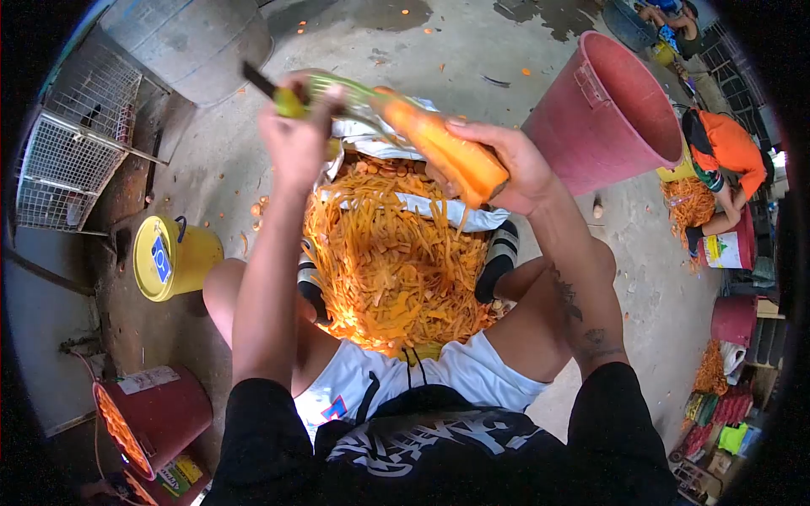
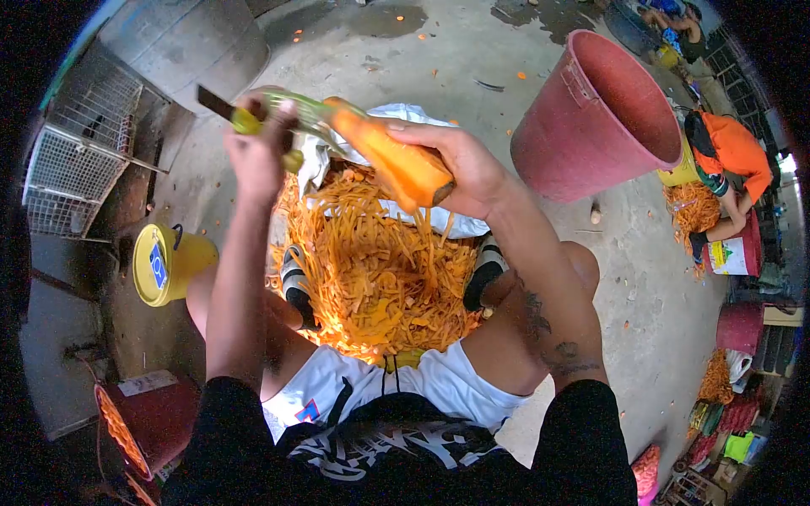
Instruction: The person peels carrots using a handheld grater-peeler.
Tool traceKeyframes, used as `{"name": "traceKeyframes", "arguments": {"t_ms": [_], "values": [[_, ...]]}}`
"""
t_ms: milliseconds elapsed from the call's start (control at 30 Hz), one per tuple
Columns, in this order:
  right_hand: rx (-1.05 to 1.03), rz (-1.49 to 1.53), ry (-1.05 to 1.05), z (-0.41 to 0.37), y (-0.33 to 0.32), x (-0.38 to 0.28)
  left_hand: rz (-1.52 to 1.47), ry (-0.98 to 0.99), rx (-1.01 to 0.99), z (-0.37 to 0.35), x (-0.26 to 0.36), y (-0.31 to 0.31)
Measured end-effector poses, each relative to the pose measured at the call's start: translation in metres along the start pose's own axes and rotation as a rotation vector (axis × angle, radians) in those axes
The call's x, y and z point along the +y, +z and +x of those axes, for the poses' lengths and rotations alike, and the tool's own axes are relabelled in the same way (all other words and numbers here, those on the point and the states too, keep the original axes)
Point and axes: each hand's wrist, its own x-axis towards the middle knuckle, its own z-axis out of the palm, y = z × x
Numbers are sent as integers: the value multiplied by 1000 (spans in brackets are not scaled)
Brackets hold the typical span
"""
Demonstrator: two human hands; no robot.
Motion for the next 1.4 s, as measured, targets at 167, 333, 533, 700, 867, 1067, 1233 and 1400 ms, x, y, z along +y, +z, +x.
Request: {"name": "traceKeyframes", "arguments": {"t_ms": [167,333,533,700,867,1067,1233,1400], "values": [[40,57,-8,4,-8,0,-50,-128,189,14,-15,-20],[-44,130,-4,3,-14,1,-15,135,-156,-47,42,42],[-250,116,64,5,-34,3,-105,-137,234,24,-15,-30],[133,96,-17,1,2,1,-27,6,-116,-48,42,37],[-129,72,-53,-2,-16,3,-68,-20,28,-9,13,2],[-134,110,5,2,-25,5,-236,-65,202,-10,-6,0],[-19,20,-40,-3,-17,1,-13,125,-166,-54,45,38],[11,-20,-33,-11,-7,0,-84,-47,264,13,-11,-22]]}}
